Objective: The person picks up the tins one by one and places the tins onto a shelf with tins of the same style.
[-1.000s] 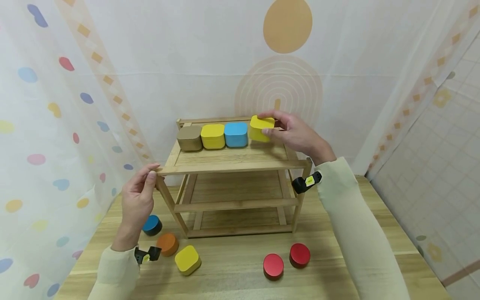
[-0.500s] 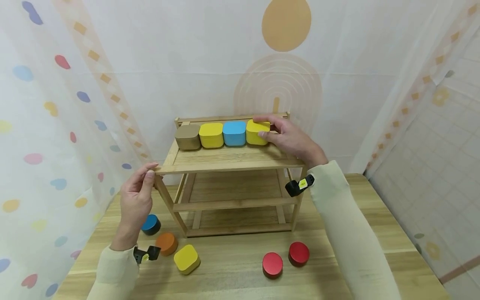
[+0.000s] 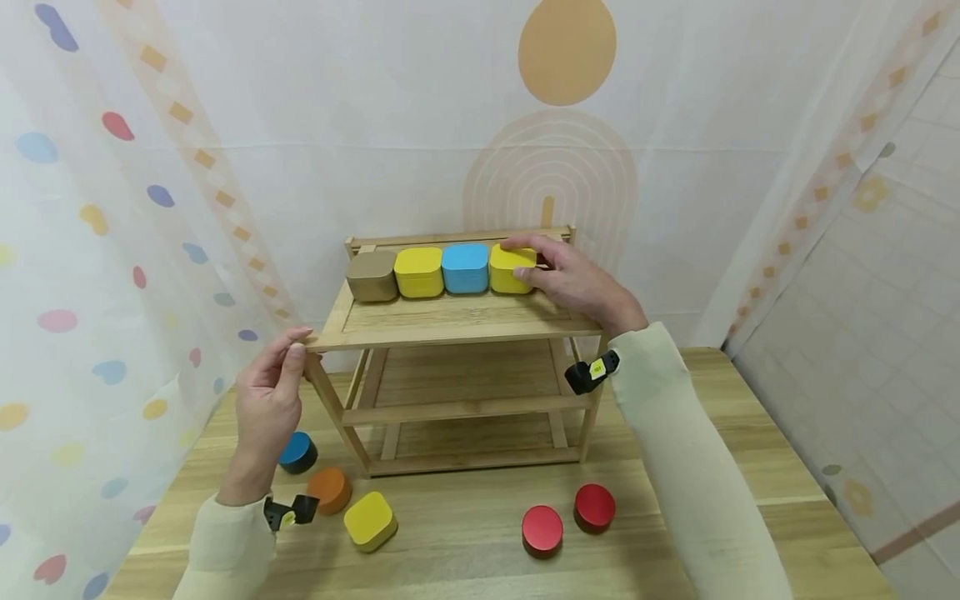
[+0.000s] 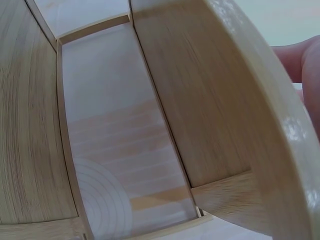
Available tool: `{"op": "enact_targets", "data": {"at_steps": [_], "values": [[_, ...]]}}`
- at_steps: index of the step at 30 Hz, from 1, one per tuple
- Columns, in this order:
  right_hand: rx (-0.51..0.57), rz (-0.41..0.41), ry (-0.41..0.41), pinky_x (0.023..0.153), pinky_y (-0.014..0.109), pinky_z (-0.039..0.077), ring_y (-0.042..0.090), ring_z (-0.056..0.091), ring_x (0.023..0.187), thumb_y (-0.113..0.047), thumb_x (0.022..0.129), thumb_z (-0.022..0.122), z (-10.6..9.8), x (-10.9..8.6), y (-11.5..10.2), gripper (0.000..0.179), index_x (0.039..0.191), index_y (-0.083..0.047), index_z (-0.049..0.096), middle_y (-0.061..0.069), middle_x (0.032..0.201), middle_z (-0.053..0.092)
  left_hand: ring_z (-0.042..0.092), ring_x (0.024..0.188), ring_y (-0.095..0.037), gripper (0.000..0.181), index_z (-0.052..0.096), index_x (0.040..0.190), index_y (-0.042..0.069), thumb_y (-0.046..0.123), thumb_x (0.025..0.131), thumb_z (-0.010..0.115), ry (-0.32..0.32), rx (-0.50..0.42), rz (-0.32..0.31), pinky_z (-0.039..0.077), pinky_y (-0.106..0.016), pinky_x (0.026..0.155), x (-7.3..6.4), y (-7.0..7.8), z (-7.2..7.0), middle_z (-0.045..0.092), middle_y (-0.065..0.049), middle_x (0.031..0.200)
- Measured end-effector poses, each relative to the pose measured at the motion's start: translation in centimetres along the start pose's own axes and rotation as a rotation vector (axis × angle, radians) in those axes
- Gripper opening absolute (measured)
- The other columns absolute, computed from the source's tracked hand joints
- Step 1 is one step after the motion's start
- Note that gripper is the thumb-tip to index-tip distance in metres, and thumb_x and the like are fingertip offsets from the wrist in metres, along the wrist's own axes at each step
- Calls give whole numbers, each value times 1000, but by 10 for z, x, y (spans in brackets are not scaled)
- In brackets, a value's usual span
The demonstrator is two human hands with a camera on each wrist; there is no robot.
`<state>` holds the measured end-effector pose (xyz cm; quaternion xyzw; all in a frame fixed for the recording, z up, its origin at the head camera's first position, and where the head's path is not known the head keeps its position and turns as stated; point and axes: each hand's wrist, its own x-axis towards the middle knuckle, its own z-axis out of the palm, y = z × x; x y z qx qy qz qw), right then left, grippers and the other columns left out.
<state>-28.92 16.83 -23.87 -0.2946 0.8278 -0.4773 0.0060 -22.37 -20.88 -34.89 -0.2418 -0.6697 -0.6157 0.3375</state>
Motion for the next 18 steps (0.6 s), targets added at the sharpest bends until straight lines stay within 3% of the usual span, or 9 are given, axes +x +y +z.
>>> {"op": "enact_targets", "data": {"at_steps": [18], "values": [[47, 31, -15, 108, 42, 29, 21, 44, 123, -17, 103, 52, 3, 2, 1, 47, 149, -12, 41, 1, 153, 36, 27, 48, -8, 24, 62, 118, -13, -2, 101, 49, 2, 17, 1, 23, -24, 45, 0, 0, -1, 48, 4, 75]]}}
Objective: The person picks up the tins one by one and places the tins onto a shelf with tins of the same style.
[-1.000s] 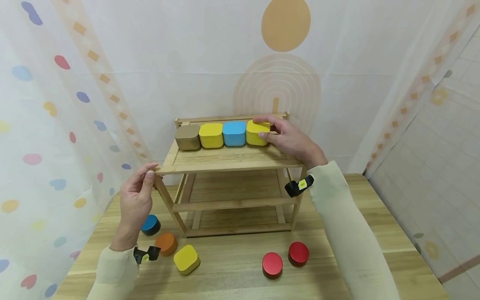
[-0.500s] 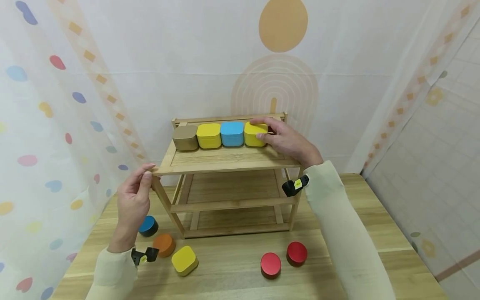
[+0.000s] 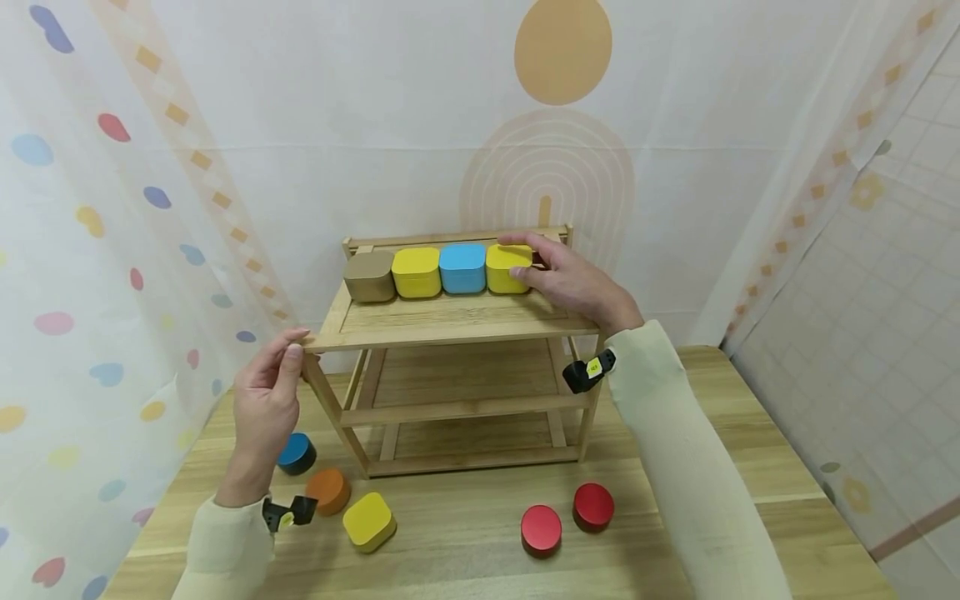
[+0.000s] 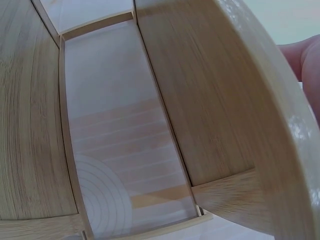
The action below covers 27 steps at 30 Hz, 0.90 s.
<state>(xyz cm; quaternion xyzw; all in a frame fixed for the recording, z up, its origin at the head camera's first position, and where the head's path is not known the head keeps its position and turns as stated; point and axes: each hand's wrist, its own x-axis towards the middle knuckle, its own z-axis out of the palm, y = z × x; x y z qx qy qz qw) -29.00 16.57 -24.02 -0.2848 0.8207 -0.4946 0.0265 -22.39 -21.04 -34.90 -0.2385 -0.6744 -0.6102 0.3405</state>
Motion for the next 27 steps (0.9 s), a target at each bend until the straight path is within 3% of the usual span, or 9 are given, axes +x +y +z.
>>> {"op": "enact_targets", "data": {"at_steps": [9, 16, 23, 27], "values": [[-21, 5, 11, 109, 43, 28, 22, 42, 127, -18, 103, 53, 1, 0, 0, 46, 148, -16, 42, 2, 155, 34, 28, 48, -8, 24, 62, 118, -13, -1, 102, 50, 3, 16, -3, 23, -24, 45, 0, -1, -1, 50, 4, 77], [-3, -15, 0, 109, 42, 29, 21, 41, 128, -15, 103, 52, 2, 1, -3, 47, 149, -13, 41, 4, 156, 33, 30, 55, -11, 25, 62, 120, -12, -2, 101, 51, 20, -11, -35, 27, -22, 53, -1, 2, -3, 64, 3, 99], [19, -27, -7, 105, 37, 32, 20, 44, 122, -13, 104, 51, 4, 1, -4, 48, 150, -12, 39, 5, 153, 36, 31, 56, -11, 25, 63, 120, -11, -2, 101, 51, 18, -21, -39, 28, -22, 53, -1, 3, -3, 57, 1, 86], [40, -26, -14, 107, 37, 30, 19, 43, 125, -12, 104, 50, 4, 1, -4, 48, 150, -13, 39, 5, 152, 37, 32, 58, -11, 25, 63, 120, -11, -3, 101, 50, 16, -30, -36, 29, -21, 55, -1, 4, -3, 58, 1, 89]]}}
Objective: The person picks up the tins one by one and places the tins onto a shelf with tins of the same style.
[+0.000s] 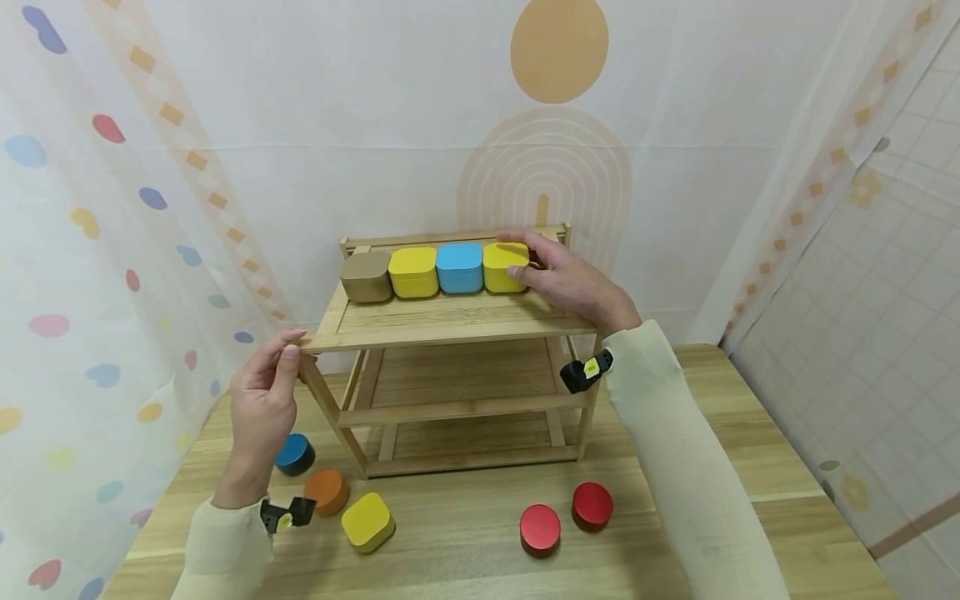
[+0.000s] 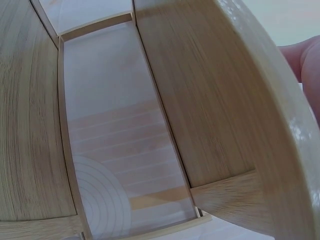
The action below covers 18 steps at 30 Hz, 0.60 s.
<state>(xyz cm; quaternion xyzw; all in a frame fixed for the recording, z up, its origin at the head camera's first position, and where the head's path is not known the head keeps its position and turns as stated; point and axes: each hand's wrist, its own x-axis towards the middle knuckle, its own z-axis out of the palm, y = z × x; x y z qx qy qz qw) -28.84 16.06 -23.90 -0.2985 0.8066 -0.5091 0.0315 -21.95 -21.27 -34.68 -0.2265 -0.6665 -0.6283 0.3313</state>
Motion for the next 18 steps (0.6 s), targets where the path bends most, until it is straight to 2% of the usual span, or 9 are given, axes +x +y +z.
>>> {"op": "enact_targets", "data": {"at_steps": [8, 12, 18], "values": [[-6, -11, -8, 116, 44, 24, 23, 34, 139, -12, 104, 49, -1, 2, 1, 52, 153, -9, 34, 9, 158, 28, 32, 60, -11, 25, 60, 120, -14, -2, 101, 50, -1, 21, 4, 29, -21, 55, 0, -1, -1, 66, 4, 107], [-18, -11, -12, 118, 46, 21, 23, 30, 143, -12, 104, 49, -1, 2, 2, 54, 154, -9, 31, 10, 160, 26, 31, 56, -10, 24, 62, 119, -13, -2, 101, 50, -3, 23, 15, 28, -22, 53, 0, -2, -1, 66, 5, 105], [-34, -7, -2, 116, 46, 24, 24, 34, 140, -11, 103, 50, -2, 2, 4, 55, 154, -11, 31, 8, 158, 29, 31, 53, -9, 24, 61, 118, -14, -2, 101, 50, -13, 26, 27, 26, -22, 50, 1, -2, 1, 64, 5, 97]]}}
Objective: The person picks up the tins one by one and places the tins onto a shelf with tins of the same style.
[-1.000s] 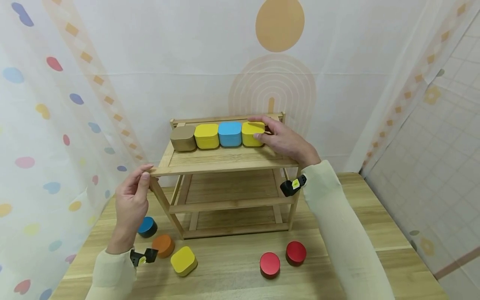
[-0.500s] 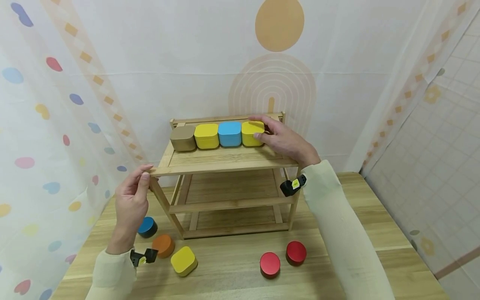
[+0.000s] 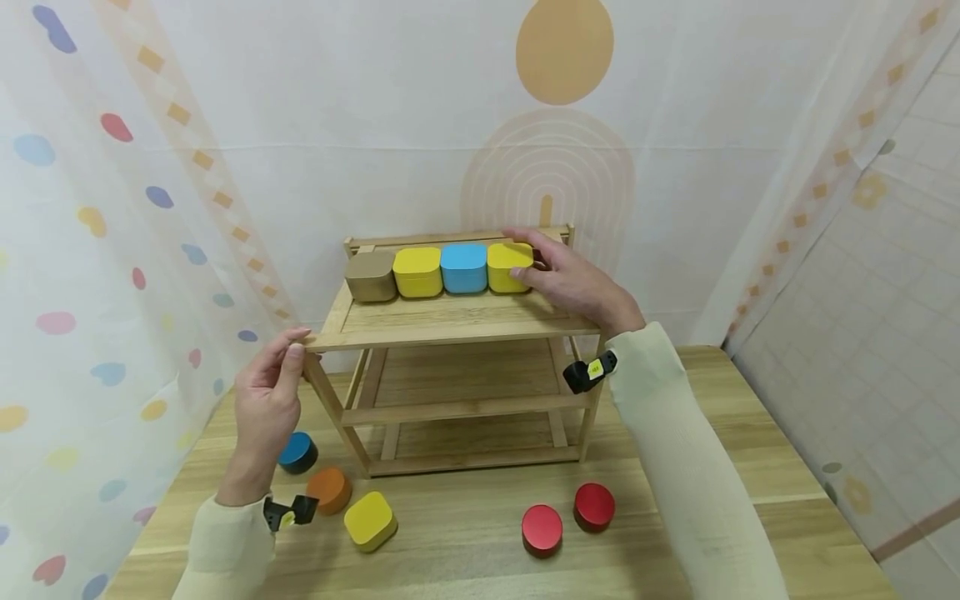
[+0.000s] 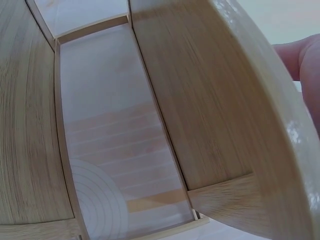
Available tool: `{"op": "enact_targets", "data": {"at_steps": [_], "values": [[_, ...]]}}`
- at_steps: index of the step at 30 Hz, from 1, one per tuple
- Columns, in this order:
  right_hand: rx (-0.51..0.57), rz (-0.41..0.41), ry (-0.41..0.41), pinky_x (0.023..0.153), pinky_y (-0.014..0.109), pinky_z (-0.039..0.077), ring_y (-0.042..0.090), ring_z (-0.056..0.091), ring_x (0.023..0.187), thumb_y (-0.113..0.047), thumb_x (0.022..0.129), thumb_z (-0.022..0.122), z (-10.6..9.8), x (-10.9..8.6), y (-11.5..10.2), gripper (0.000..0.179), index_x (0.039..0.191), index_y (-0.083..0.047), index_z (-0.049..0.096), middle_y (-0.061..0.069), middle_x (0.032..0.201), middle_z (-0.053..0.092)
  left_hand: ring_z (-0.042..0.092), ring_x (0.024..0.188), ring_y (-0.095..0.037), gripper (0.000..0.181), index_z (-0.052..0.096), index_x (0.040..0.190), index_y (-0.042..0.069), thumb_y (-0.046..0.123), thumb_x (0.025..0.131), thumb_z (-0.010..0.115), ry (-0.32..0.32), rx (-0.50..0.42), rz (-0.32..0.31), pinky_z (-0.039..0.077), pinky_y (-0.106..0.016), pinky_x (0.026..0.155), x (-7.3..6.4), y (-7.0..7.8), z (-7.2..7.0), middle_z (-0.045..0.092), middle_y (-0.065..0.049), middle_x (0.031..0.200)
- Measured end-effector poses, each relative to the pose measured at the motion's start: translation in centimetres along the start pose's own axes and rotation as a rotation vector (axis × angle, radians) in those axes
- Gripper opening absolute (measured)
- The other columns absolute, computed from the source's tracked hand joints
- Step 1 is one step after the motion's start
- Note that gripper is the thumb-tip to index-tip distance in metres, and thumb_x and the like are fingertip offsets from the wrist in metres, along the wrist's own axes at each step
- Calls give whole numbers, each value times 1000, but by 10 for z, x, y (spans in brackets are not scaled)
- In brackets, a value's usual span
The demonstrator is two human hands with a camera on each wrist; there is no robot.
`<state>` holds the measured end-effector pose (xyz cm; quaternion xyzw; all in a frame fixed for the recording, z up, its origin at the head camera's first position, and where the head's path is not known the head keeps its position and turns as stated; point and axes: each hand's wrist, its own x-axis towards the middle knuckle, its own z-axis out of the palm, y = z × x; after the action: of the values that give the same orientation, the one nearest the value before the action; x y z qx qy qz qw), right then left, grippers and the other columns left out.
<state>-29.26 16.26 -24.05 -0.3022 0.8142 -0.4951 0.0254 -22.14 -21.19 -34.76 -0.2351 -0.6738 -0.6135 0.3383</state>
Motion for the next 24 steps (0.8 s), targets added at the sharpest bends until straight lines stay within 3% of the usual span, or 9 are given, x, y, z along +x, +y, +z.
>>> {"op": "enact_targets", "data": {"at_steps": [8, 17, 24], "values": [[5, 9, 3, 108, 42, 33, 23, 43, 132, -14, 103, 53, 0, -1, -2, 54, 153, -15, 33, 6, 155, 34, 29, 54, -9, 24, 61, 119, -14, -3, 101, 49, -2, -12, 7, 26, -23, 50, 1, -1, 0, 67, 4, 107], [-20, 12, 27, 113, 47, 30, 24, 37, 140, -19, 101, 58, -2, -2, 0, 57, 153, -15, 35, 2, 158, 31, 28, 50, -8, 24, 61, 118, -14, -2, 101, 49, -7, -17, 12, 25, -23, 48, -1, -2, 2, 65, 3, 103], [-40, 9, 46, 113, 47, 31, 24, 36, 142, -21, 100, 60, -4, -5, -1, 57, 152, -15, 37, 2, 157, 32, 30, 56, -10, 24, 63, 120, -11, -1, 101, 50, -6, -16, -1, 29, -22, 53, -2, -4, 2, 67, 1, 113]]}}
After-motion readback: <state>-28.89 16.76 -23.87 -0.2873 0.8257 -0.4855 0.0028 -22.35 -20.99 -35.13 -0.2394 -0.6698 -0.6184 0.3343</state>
